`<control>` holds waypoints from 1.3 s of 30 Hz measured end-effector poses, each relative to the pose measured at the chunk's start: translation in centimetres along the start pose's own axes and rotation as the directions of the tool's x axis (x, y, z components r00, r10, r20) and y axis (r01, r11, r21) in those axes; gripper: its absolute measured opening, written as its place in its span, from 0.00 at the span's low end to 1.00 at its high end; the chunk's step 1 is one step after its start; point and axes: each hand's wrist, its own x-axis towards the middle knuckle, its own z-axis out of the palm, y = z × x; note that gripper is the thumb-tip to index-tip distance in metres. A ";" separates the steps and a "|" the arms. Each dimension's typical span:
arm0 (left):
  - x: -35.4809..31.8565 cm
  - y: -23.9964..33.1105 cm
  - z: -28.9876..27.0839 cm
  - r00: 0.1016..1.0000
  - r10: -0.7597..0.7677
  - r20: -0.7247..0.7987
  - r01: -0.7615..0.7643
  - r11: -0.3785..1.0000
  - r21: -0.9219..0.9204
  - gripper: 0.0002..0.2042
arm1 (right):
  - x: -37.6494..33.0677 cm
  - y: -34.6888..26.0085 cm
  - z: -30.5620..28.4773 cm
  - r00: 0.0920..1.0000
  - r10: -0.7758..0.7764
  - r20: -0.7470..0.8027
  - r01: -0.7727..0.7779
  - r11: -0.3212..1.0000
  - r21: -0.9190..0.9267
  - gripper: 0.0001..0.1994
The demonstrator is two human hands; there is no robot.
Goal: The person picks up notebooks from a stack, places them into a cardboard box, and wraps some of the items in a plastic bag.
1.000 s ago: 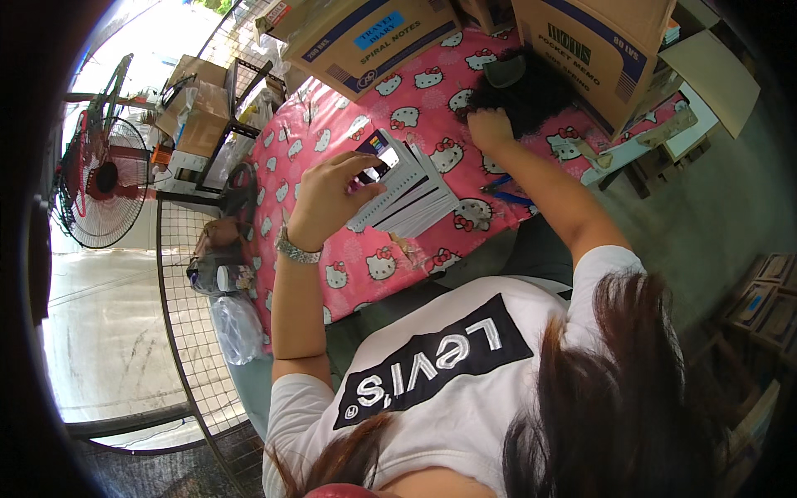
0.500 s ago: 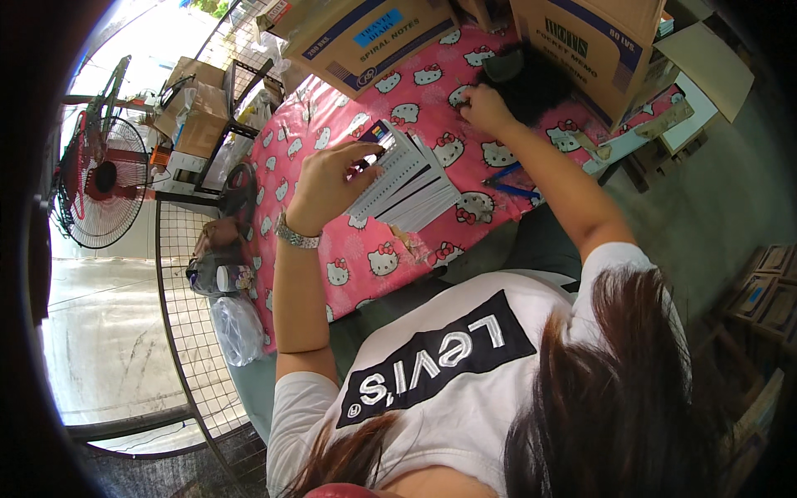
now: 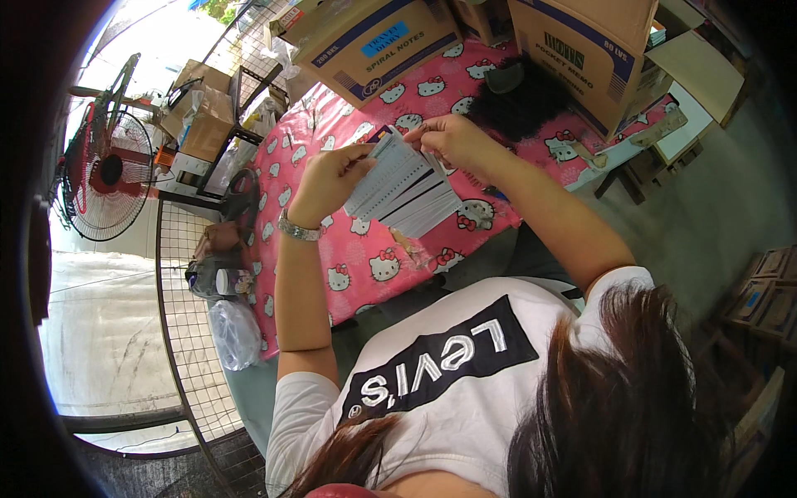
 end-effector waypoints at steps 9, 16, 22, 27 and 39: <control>-0.2 -0.2 1.3 0.962 0.123 -0.243 -0.140 0.989 -0.051 0.12 | -0.4 -0.4 0.4 0.915 -0.397 0.076 0.361 0.720 -0.593 0.13; -0.7 -0.1 1.4 0.954 0.218 -0.205 -0.204 0.975 0.087 0.10 | 0.5 -1.9 1.0 0.996 -0.054 0.071 0.053 0.998 0.021 0.13; -0.2 -1.1 0.7 0.995 0.018 -0.094 -0.027 0.995 -0.095 0.14 | 1.9 -0.7 2.1 0.961 -0.276 -0.001 0.275 0.957 -0.093 0.16; 0.2 -1.8 0.5 0.999 -0.018 -0.029 0.014 0.989 -0.145 0.16 | 3.1 0.6 2.5 0.903 -0.426 -0.044 0.394 0.866 -0.309 0.18; 0.3 -0.4 -0.3 0.998 0.036 -0.046 -0.038 0.998 -0.049 0.12 | 3.9 -0.1 2.6 0.857 -0.492 -0.151 0.298 0.713 -0.635 0.25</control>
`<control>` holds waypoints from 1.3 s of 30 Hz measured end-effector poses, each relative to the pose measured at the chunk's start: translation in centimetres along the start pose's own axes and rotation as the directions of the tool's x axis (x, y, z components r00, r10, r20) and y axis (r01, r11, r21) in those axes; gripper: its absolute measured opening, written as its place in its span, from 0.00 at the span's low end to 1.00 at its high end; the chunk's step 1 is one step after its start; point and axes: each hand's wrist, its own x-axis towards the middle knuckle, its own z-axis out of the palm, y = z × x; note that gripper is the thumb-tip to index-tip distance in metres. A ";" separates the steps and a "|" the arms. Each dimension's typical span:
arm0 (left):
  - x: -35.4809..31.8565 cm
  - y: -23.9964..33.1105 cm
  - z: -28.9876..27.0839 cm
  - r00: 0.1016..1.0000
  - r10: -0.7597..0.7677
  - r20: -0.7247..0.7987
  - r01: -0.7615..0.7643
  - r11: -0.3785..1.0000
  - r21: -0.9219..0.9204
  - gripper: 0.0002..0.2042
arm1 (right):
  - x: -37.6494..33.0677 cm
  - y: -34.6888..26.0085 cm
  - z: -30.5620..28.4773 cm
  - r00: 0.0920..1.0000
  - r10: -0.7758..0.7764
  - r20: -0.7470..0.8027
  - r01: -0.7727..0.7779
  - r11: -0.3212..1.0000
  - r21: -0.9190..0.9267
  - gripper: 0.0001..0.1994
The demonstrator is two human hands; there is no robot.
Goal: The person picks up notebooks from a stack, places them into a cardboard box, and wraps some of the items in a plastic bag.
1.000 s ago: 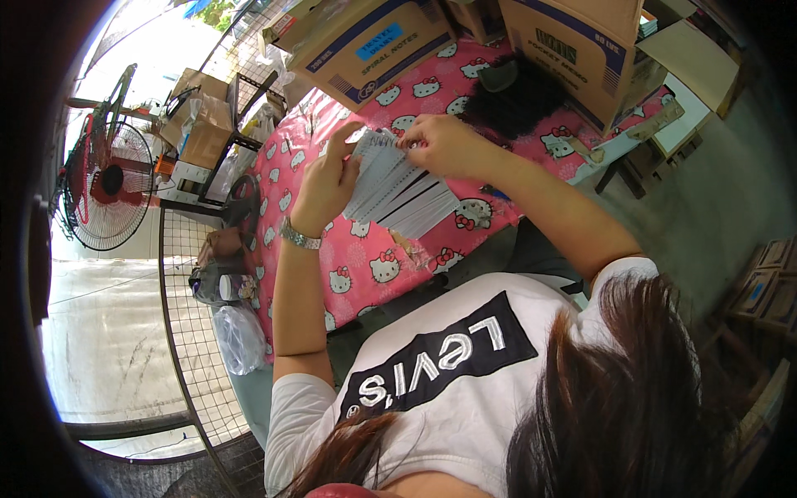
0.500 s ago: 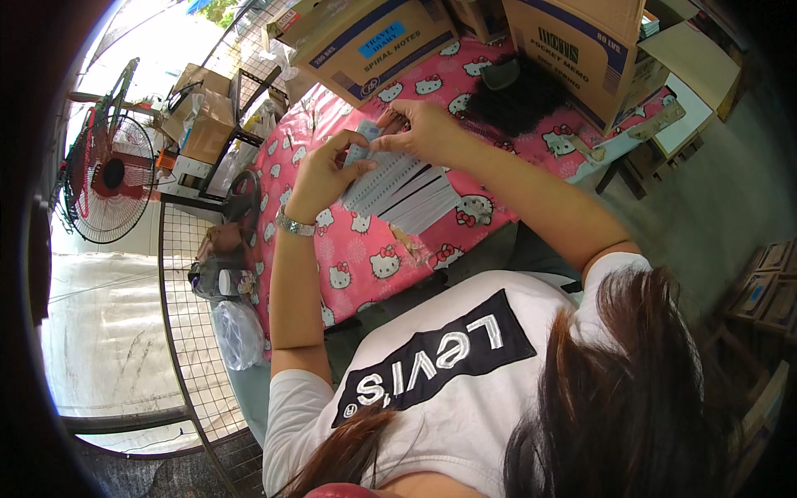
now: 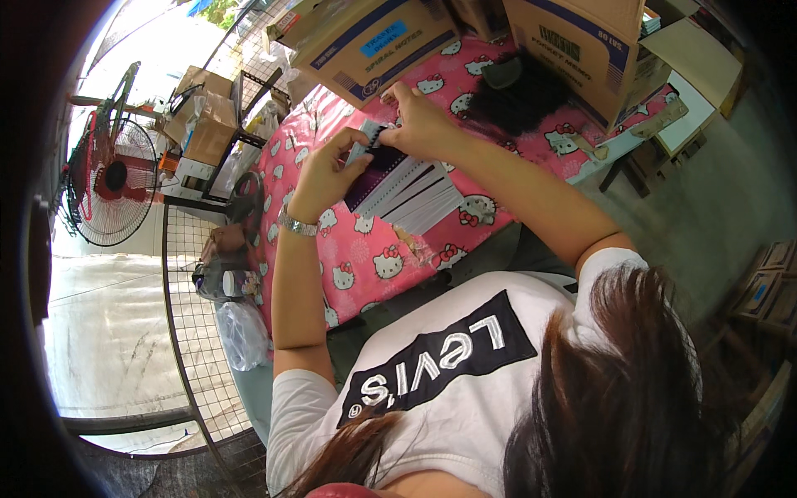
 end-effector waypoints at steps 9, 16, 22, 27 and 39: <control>0.2 0.8 -1.8 0.989 0.121 -0.086 -0.104 0.979 0.174 0.13 | 1.6 -1.6 -5.2 0.944 -0.165 0.286 0.103 0.970 0.218 0.14; -0.7 2.1 0.9 0.954 0.120 -0.273 -0.076 0.983 0.165 0.09 | 1.0 -2.0 -5.8 0.850 -0.468 0.242 0.456 0.883 0.108 0.11; -1.7 2.6 1.3 0.933 0.153 -0.325 -0.093 0.977 0.193 0.08 | 0.5 -2.9 -6.2 0.805 -0.511 0.301 0.493 0.859 0.141 0.14; -1.5 2.6 1.5 0.935 0.137 -0.326 -0.070 0.975 0.209 0.09 | 0.4 -3.6 -6.5 0.847 -0.283 0.449 0.237 0.959 0.157 0.13; -2.0 2.5 1.6 0.934 0.174 -0.313 -0.109 0.970 0.215 0.10 | -0.7 -5.4 -4.5 0.825 -0.495 0.275 0.503 0.863 0.044 0.13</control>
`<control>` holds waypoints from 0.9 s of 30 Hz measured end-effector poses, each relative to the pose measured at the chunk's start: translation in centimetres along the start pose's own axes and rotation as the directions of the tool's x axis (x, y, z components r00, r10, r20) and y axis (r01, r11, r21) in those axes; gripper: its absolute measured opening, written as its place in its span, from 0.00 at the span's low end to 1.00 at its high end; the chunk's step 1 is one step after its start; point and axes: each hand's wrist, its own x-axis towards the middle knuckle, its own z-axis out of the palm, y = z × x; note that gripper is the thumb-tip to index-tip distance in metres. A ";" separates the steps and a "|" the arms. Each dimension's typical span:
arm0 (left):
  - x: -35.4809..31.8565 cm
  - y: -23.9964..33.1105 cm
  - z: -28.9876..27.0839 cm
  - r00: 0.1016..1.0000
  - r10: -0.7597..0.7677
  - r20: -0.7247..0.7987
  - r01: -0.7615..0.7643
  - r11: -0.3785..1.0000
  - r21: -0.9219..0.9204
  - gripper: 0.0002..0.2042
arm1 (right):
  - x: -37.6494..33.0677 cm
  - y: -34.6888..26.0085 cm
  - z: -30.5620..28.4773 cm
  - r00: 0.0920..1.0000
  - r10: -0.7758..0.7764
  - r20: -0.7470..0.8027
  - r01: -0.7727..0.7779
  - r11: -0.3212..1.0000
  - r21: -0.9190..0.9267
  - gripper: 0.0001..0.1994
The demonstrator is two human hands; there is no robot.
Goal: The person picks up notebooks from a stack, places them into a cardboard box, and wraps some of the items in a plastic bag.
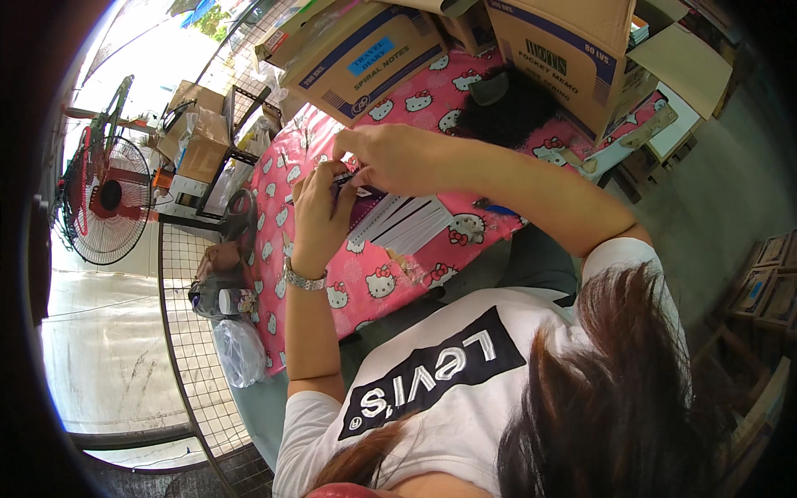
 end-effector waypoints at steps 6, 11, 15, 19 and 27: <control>0.3 -0.3 0.2 1.000 -0.008 0.022 0.010 0.995 -0.101 0.08 | -3.3 18.9 -3.6 0.611 0.633 -0.476 -0.772 0.344 -0.534 0.30; -0.4 -0.3 1.0 0.980 -0.039 -0.194 0.046 0.999 0.030 0.11 | -7.4 23.8 -2.6 0.672 0.627 -0.394 -0.515 0.014 -0.857 0.30; -0.9 -1.0 1.1 0.972 -0.203 -0.123 0.196 0.978 -0.068 0.15 | 1.1 11.6 -4.9 0.845 0.501 0.188 -0.531 0.829 0.178 0.28; 0.2 -0.4 2.2 0.972 -0.153 -0.180 0.149 0.988 -0.032 0.18 | 3.7 8.1 -5.5 0.765 0.110 0.634 -0.519 0.689 0.506 0.27; 0.6 -0.3 2.0 0.962 -0.196 -0.190 0.179 0.979 -0.100 0.19 | 4.6 5.4 -6.1 0.713 0.243 0.658 -0.550 0.775 0.311 0.28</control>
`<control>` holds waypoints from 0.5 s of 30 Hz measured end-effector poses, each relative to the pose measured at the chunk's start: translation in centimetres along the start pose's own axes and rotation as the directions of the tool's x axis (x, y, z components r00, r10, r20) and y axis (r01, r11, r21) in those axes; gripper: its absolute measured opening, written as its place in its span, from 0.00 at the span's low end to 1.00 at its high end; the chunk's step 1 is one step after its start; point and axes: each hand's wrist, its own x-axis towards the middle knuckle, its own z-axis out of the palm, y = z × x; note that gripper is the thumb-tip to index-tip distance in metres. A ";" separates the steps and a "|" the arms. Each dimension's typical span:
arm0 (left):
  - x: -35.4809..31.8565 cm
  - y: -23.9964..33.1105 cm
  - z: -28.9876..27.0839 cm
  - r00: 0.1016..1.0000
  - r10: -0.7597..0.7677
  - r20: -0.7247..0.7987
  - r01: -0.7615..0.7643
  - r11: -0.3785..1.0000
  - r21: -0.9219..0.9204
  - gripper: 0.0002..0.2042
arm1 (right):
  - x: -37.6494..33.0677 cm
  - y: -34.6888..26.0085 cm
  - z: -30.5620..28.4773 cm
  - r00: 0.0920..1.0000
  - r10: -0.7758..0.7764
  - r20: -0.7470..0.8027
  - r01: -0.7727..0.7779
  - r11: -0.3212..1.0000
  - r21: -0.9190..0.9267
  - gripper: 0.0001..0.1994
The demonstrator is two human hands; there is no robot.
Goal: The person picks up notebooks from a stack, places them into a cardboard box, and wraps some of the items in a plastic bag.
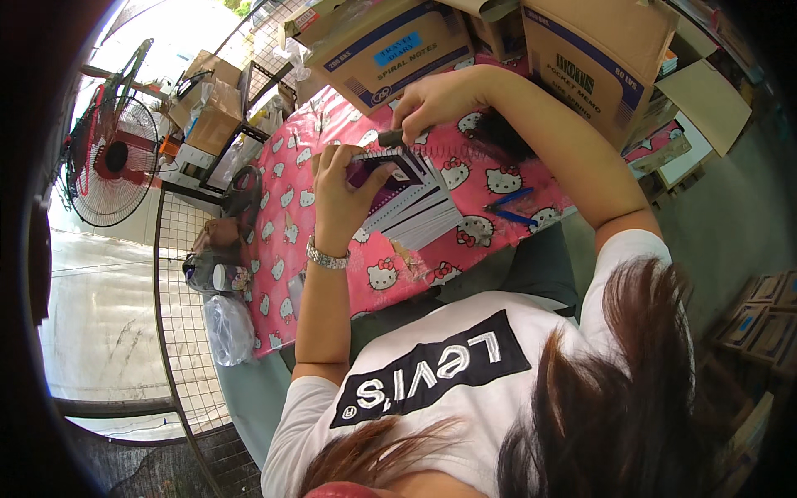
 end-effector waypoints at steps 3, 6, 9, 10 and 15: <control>-0.1 0.2 -0.5 1.000 0.011 -0.010 -0.011 1.000 0.009 0.19 | -0.1 -0.8 0.1 0.998 -0.041 0.043 0.030 0.972 0.233 0.25; -0.2 0.2 -0.7 1.000 -0.021 0.002 0.021 0.999 -0.027 0.21 | 0.7 -0.6 0.5 0.996 -0.037 0.079 0.033 0.998 0.056 0.24; -0.3 0.2 -1.2 0.998 -0.044 0.044 0.045 0.998 -0.035 0.21 | 0.8 -0.2 0.5 0.949 -0.285 0.138 0.166 0.820 0.548 0.22; -0.3 0.1 -1.4 0.997 -0.046 0.060 0.048 0.998 -0.028 0.21 | 1.0 -0.5 0.1 0.948 -0.248 0.197 0.134 0.877 0.461 0.21; -0.3 -2.3 -2.9 0.984 -0.127 0.123 0.146 0.977 -0.157 0.19 | 2.6 -0.4 0.3 0.997 -0.058 0.044 0.056 0.998 0.036 0.19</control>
